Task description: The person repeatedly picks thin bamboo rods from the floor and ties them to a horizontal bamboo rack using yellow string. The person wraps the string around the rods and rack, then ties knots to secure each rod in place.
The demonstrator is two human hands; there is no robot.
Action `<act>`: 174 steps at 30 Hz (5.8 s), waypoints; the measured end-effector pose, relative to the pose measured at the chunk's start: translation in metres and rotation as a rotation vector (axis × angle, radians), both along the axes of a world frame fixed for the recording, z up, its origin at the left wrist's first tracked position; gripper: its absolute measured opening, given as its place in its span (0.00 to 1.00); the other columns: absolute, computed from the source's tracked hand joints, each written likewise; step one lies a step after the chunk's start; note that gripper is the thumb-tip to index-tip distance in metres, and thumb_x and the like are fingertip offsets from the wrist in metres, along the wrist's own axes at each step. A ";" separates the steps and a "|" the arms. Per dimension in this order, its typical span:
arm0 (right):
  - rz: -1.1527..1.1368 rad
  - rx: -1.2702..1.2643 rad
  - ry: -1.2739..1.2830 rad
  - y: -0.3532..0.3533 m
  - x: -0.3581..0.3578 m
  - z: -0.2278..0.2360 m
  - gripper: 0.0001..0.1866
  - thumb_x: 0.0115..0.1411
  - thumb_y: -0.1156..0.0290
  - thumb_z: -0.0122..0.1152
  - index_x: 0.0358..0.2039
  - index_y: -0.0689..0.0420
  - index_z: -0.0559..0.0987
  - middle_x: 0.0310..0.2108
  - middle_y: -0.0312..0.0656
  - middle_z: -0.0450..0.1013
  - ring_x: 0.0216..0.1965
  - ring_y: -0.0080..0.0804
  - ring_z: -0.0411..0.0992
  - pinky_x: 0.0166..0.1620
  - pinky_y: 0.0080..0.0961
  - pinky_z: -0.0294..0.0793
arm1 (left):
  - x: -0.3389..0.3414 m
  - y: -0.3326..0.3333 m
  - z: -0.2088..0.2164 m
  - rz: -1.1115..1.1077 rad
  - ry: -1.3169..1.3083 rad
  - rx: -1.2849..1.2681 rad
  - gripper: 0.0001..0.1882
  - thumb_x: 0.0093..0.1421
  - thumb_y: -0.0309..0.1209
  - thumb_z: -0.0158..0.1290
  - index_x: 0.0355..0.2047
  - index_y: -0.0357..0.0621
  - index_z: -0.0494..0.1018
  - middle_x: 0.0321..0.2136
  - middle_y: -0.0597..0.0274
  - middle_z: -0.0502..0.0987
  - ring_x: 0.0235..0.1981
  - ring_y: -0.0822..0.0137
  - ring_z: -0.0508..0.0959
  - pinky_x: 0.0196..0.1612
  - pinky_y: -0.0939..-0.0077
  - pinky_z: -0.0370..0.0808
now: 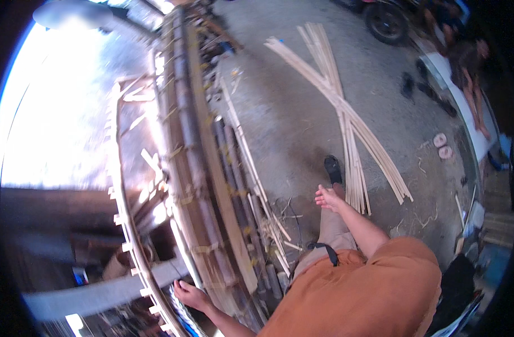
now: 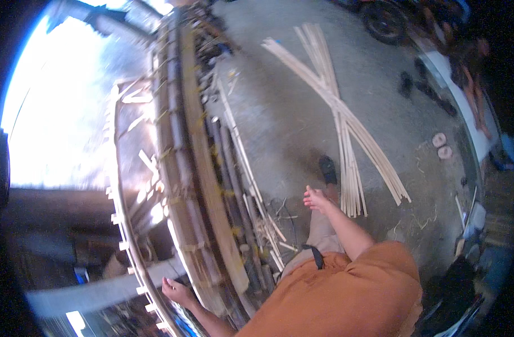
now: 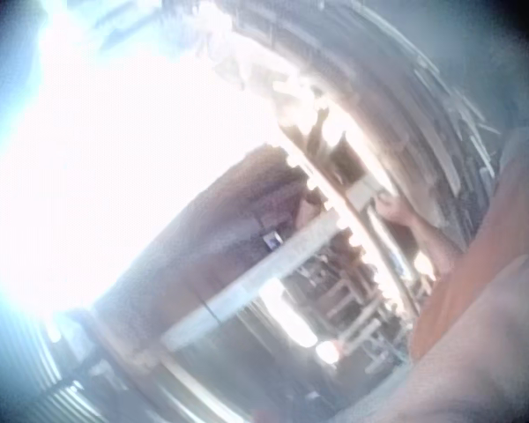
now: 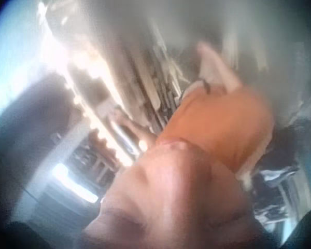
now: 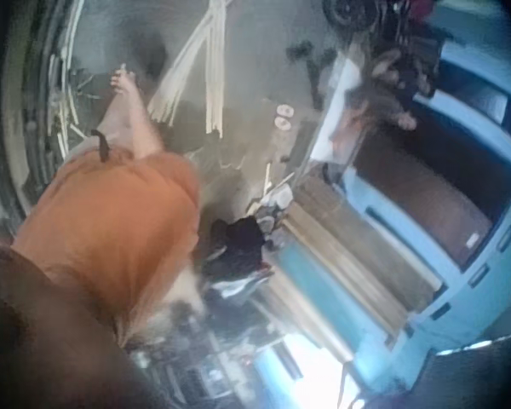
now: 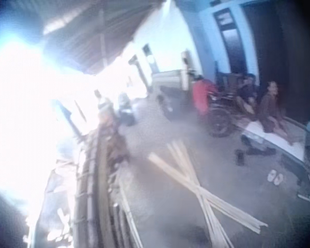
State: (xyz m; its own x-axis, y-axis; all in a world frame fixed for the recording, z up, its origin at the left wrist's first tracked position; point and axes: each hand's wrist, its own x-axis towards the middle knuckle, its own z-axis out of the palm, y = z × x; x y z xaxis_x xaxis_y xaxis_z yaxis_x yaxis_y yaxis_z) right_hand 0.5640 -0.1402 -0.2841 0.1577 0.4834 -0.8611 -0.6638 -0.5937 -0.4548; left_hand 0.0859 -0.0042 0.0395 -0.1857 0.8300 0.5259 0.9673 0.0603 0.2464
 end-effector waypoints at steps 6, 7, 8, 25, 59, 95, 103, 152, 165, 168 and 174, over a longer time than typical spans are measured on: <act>-0.411 -0.175 -0.121 0.036 0.186 -0.159 0.18 0.66 0.49 0.48 0.38 0.51 0.74 0.29 0.33 0.75 0.28 0.22 0.72 0.37 0.31 0.74 | 0.355 0.057 -0.110 -0.704 -0.276 -0.547 0.11 0.62 0.27 0.49 0.42 0.36 0.73 0.38 0.49 0.75 0.42 0.53 0.74 0.48 0.65 0.70; -0.418 -0.224 -0.115 0.049 0.214 -0.200 0.17 0.66 0.50 0.48 0.37 0.51 0.74 0.27 0.32 0.75 0.27 0.21 0.72 0.36 0.30 0.74 | 0.392 0.062 -0.166 -0.829 -0.152 -0.664 0.11 0.61 0.28 0.52 0.43 0.37 0.73 0.40 0.47 0.75 0.44 0.51 0.74 0.50 0.63 0.70; -0.448 -0.193 -0.178 0.060 0.243 -0.243 0.17 0.65 0.51 0.49 0.36 0.51 0.76 0.24 0.32 0.74 0.25 0.20 0.71 0.34 0.30 0.74 | 0.442 0.051 -0.200 -0.851 -0.083 -0.830 0.13 0.60 0.28 0.54 0.44 0.37 0.73 0.42 0.46 0.75 0.46 0.48 0.73 0.52 0.60 0.69; 0.323 -0.771 -1.204 0.145 0.548 -0.579 0.22 0.56 0.66 0.57 0.51 0.55 0.70 0.47 0.52 0.72 0.52 0.49 0.68 0.56 0.48 0.63 | 0.695 -0.036 -0.439 -0.826 0.748 -1.674 0.26 0.62 0.56 0.46 0.60 0.80 0.61 0.68 0.45 0.31 0.60 0.21 0.47 0.60 0.35 0.55; 0.052 1.088 0.165 0.554 0.118 0.372 0.10 0.71 0.59 0.41 0.45 0.52 0.62 0.22 0.35 0.67 0.18 0.22 0.67 0.22 0.22 0.72 | 0.441 0.236 0.013 -0.057 -0.576 -0.256 0.18 0.69 0.40 0.42 0.35 0.38 0.73 0.22 0.59 0.73 0.24 0.68 0.73 0.31 0.70 0.71; 0.695 0.667 -0.432 0.956 0.659 0.257 0.11 0.68 0.67 0.50 0.41 0.61 0.74 0.32 0.36 0.73 0.30 0.20 0.71 0.36 0.18 0.72 | 0.826 1.033 0.046 -0.400 -0.212 -0.332 0.29 0.62 0.42 0.51 0.60 0.40 0.64 0.44 0.40 0.76 0.42 0.46 0.79 0.47 0.61 0.73; 0.544 0.485 -0.357 1.087 0.710 0.232 0.12 0.68 0.63 0.50 0.42 0.57 0.75 0.33 0.37 0.74 0.29 0.21 0.71 0.35 0.20 0.73 | 0.882 1.197 0.008 -0.314 -0.270 -0.592 0.14 0.59 0.33 0.52 0.43 0.39 0.73 0.38 0.40 0.77 0.40 0.43 0.77 0.43 0.54 0.72; 1.668 1.477 -0.526 1.373 0.673 0.306 0.20 0.63 0.61 0.50 0.19 0.62 0.72 0.19 0.54 0.69 0.23 0.56 0.67 0.30 0.44 0.66 | 0.886 1.349 0.020 -0.012 -1.040 -0.070 0.15 0.67 0.35 0.46 0.38 0.36 0.77 0.23 0.59 0.78 0.23 0.67 0.75 0.29 0.74 0.71; -0.061 0.103 0.540 1.473 0.765 0.293 0.07 0.59 0.64 0.51 0.35 0.53 0.71 0.33 0.34 0.66 0.40 0.29 0.65 0.48 0.33 0.68 | 1.060 1.365 0.021 -0.013 -0.445 -0.808 0.17 0.62 0.39 0.50 0.44 0.41 0.73 0.46 0.48 0.77 0.50 0.50 0.75 0.51 0.51 0.64; -0.083 0.711 0.367 1.482 0.735 0.321 0.07 0.62 0.64 0.48 0.33 0.53 0.71 0.34 0.36 0.67 0.38 0.26 0.65 0.47 0.28 0.67 | 1.087 1.363 0.003 0.069 -0.344 -0.475 0.13 0.57 0.34 0.54 0.41 0.44 0.72 0.36 0.52 0.79 0.42 0.49 0.75 0.46 0.51 0.59; 1.542 1.376 -0.601 1.585 0.634 0.398 0.22 0.66 0.53 0.47 0.32 0.59 0.79 0.36 0.43 0.74 0.41 0.35 0.70 0.52 0.37 0.65 | 1.080 1.361 -0.042 0.069 -0.283 -0.284 0.09 0.61 0.35 0.49 0.33 0.43 0.74 0.30 0.50 0.78 0.37 0.47 0.76 0.38 0.51 0.60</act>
State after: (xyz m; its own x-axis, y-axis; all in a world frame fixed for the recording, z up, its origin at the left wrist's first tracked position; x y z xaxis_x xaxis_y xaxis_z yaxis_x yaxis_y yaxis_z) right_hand 1.1981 1.4451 0.1144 -0.8199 0.5708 0.0454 0.2471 0.4242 -0.8712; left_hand 1.1658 1.3573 -0.0024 -0.3505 0.9155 0.1977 0.8549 0.2266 0.4667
